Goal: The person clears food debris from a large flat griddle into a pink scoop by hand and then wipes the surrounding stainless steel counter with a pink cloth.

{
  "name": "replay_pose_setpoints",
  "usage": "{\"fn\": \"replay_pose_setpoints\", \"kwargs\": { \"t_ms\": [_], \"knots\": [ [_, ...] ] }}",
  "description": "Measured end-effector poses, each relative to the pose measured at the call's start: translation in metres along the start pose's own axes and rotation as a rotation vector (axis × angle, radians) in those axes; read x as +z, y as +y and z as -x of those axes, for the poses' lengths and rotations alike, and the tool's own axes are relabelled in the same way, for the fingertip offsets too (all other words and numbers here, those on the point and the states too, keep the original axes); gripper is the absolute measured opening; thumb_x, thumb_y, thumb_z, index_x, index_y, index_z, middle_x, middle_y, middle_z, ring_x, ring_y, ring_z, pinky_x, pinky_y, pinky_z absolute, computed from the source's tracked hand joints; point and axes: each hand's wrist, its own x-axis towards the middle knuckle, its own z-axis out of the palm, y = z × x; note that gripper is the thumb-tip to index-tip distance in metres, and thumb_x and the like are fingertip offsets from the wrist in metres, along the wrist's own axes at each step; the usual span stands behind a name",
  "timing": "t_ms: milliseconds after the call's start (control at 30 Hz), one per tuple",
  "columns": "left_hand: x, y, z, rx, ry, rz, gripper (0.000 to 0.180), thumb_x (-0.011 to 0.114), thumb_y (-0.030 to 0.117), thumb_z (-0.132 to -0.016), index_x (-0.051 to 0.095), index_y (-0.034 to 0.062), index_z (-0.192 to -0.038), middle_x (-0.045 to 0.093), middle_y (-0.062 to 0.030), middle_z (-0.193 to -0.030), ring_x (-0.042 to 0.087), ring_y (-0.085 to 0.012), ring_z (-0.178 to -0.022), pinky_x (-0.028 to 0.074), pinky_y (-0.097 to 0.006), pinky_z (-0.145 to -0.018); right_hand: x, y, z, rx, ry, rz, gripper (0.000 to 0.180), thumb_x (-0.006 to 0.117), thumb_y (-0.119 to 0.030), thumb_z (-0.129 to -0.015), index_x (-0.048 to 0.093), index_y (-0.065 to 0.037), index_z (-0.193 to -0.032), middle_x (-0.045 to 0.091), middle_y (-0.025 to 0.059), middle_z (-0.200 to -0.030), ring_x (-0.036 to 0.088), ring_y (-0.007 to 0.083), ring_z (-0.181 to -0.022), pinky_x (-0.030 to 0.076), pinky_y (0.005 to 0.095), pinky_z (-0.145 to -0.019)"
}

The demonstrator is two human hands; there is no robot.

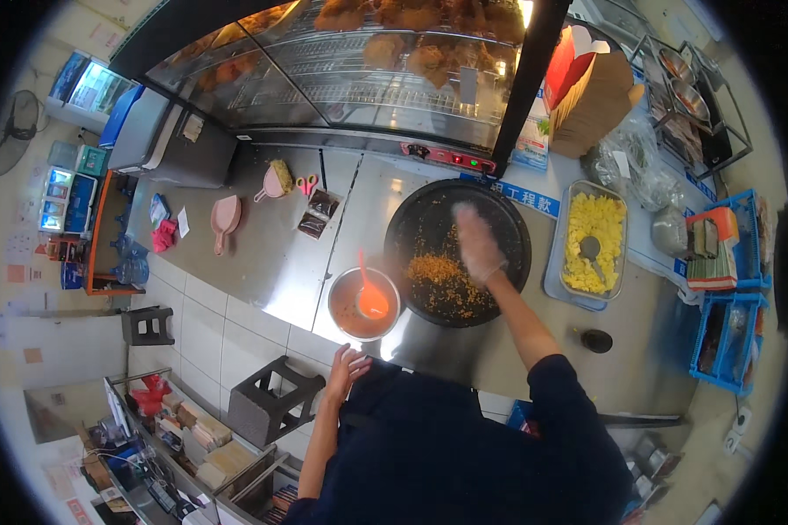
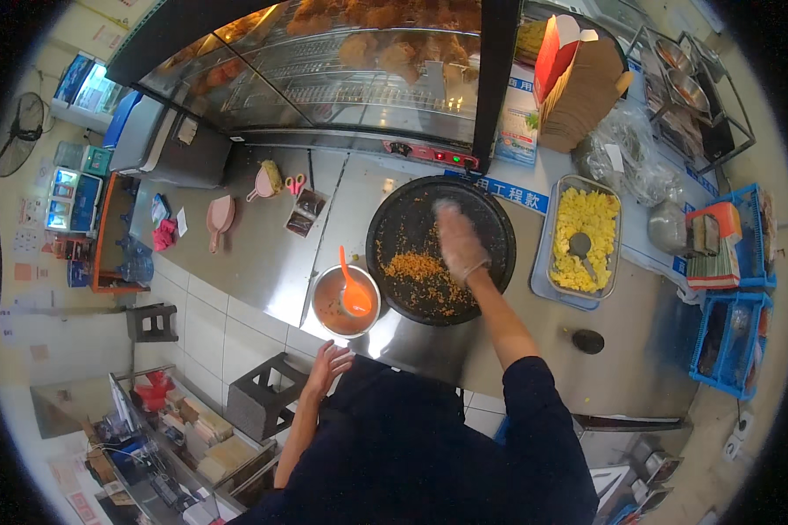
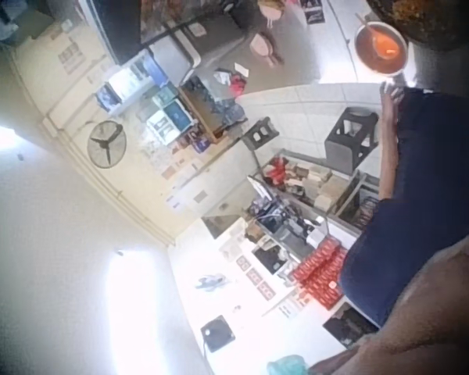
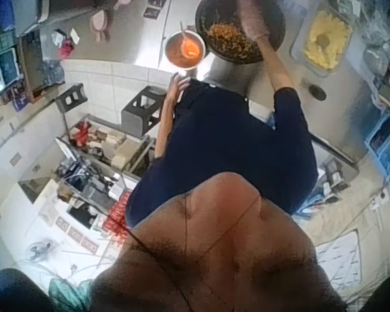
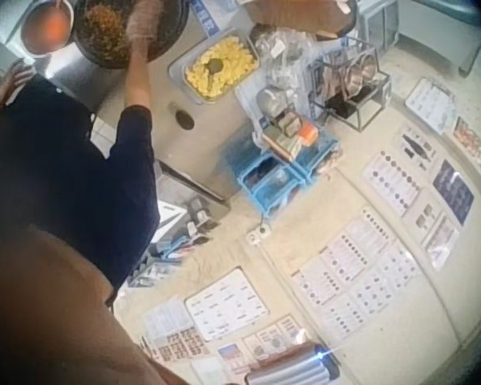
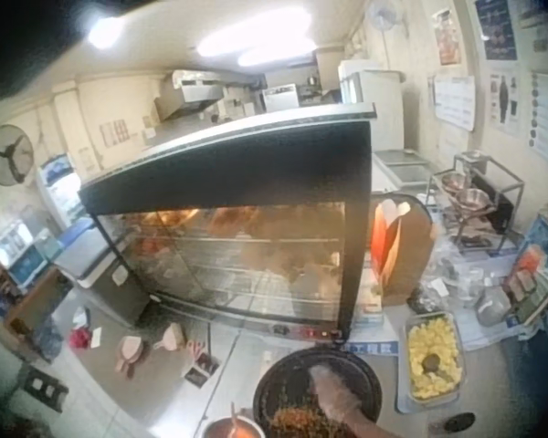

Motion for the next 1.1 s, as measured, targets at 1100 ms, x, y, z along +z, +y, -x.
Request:
{"fn": "replay_pose_setpoints", "kwargs": {
  "t_ms": [1100],
  "knots": [
    [0.387, -0.049, -0.019, 0.063, -0.699, -0.558, 0.056, 0.059, 0.02, -0.093, 0.037, 0.0065, -0.143, 0.061, -0.019, -0.118, 0.068, -0.0284, -0.096, 0.059, -0.038, -0.073, 0.024, -0.081, 0.076, 0.31, 0.433, -0.263, 0.051, 0.042, -0.021, -0.101, 0.034, 0.002, -0.145, 0.035, 0.022, -0.15, 0.029, 0.0398, -0.141, 0.021, 0.0526, -0.116]
  ]
}}
